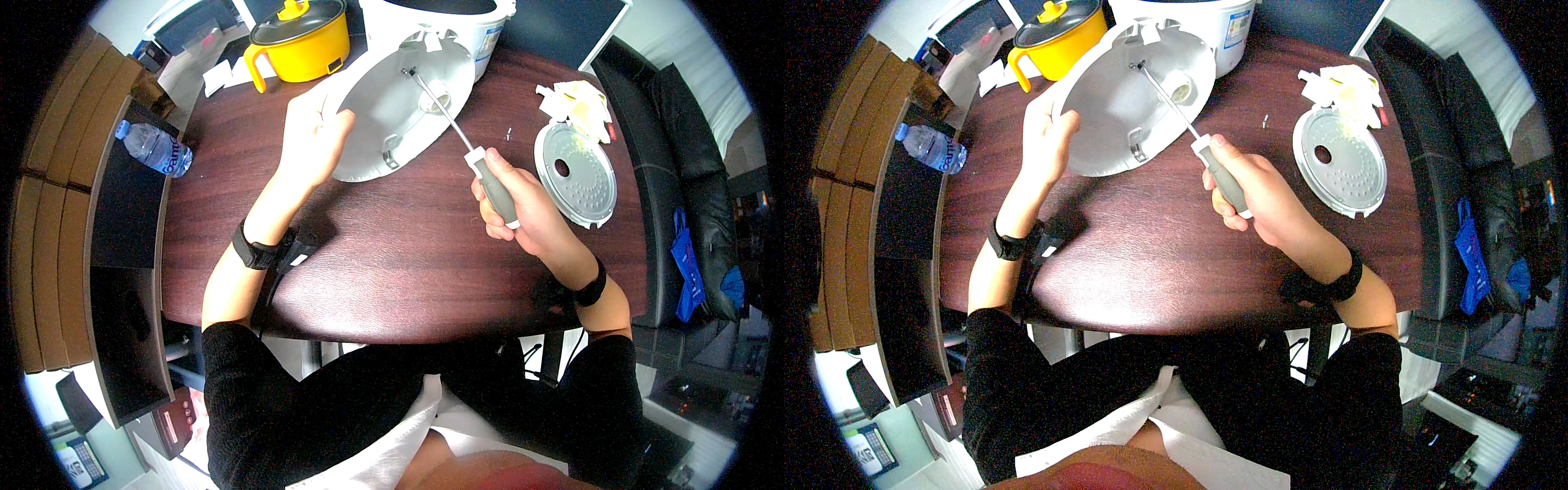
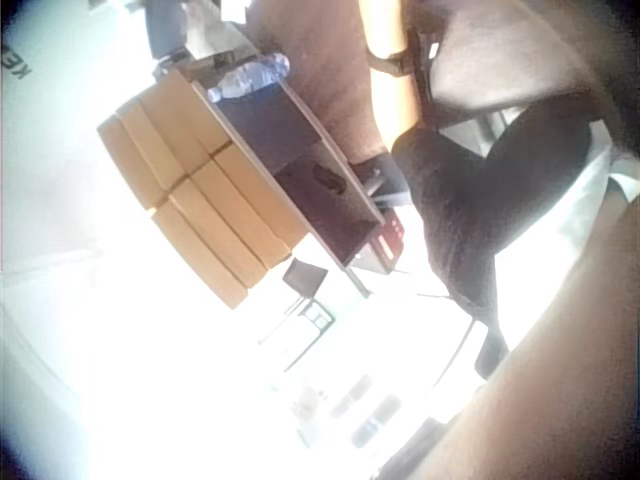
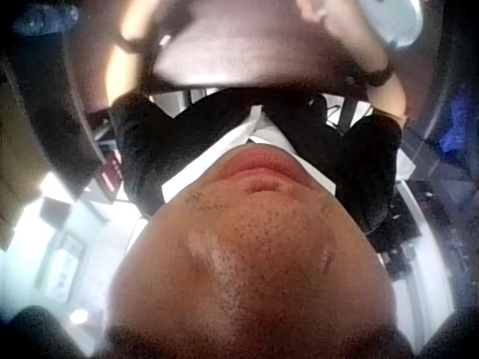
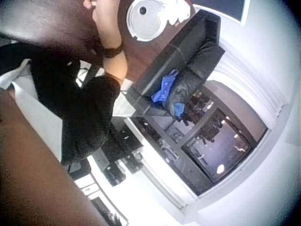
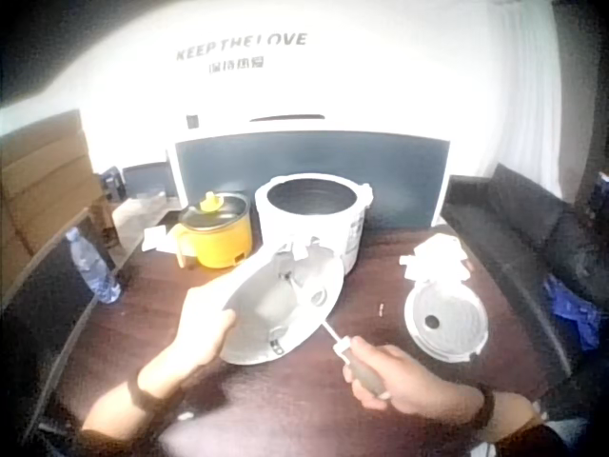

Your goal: The person uses a screwdriver to remove screws from a white plastic lid of a rice cooker. After removing the screws, the person wipes the lid with a cloth.

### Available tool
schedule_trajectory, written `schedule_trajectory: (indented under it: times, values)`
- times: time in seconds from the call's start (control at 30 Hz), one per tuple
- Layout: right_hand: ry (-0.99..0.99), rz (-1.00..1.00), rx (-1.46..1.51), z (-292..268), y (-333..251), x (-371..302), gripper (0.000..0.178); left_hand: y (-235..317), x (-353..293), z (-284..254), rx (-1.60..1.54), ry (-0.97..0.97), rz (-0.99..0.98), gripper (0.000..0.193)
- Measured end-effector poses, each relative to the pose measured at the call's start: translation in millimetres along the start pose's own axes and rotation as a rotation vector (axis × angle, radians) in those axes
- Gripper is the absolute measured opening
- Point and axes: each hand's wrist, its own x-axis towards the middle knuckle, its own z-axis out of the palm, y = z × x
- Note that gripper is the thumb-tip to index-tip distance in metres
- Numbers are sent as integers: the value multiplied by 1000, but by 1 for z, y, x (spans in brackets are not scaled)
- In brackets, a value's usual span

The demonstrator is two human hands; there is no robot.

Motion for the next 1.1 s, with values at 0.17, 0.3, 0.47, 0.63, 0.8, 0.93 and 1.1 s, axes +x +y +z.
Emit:
schedule_trajectory:
  times: [0.17, 0.3, 0.47, 0.63, 0.8, 0.93, 1.1]
  values:
    - [-46, 37, 60, 1, 5, -2, 51, -3, -1, 2, -26, 7, 8, 43]
    - [-24, 30, 46, 5, 3, -3, 51, -3, 0, 3, -17, 14, 14, 43]
    - [-21, 55, 80, 9, 1, -4, 52, -2, 0, 1, 14, 11, 1, 43]
    - [-29, 54, 81, 9, 2, -6, 52, -3, 0, 2, 9, 1, 2, 43]
    - [-68, 57, 95, 8, 2, -6, 52, -2, -1, 2, -5, 16, 13, 43]
    - [-55, 74, 93, 12, 2, -5, 52, -2, -1, 1, -23, 10, 12, 42]
    - [-103, 132, 174, 12, 8, -4, 54, 1, -3, 4, 11, 15, 48, 42]
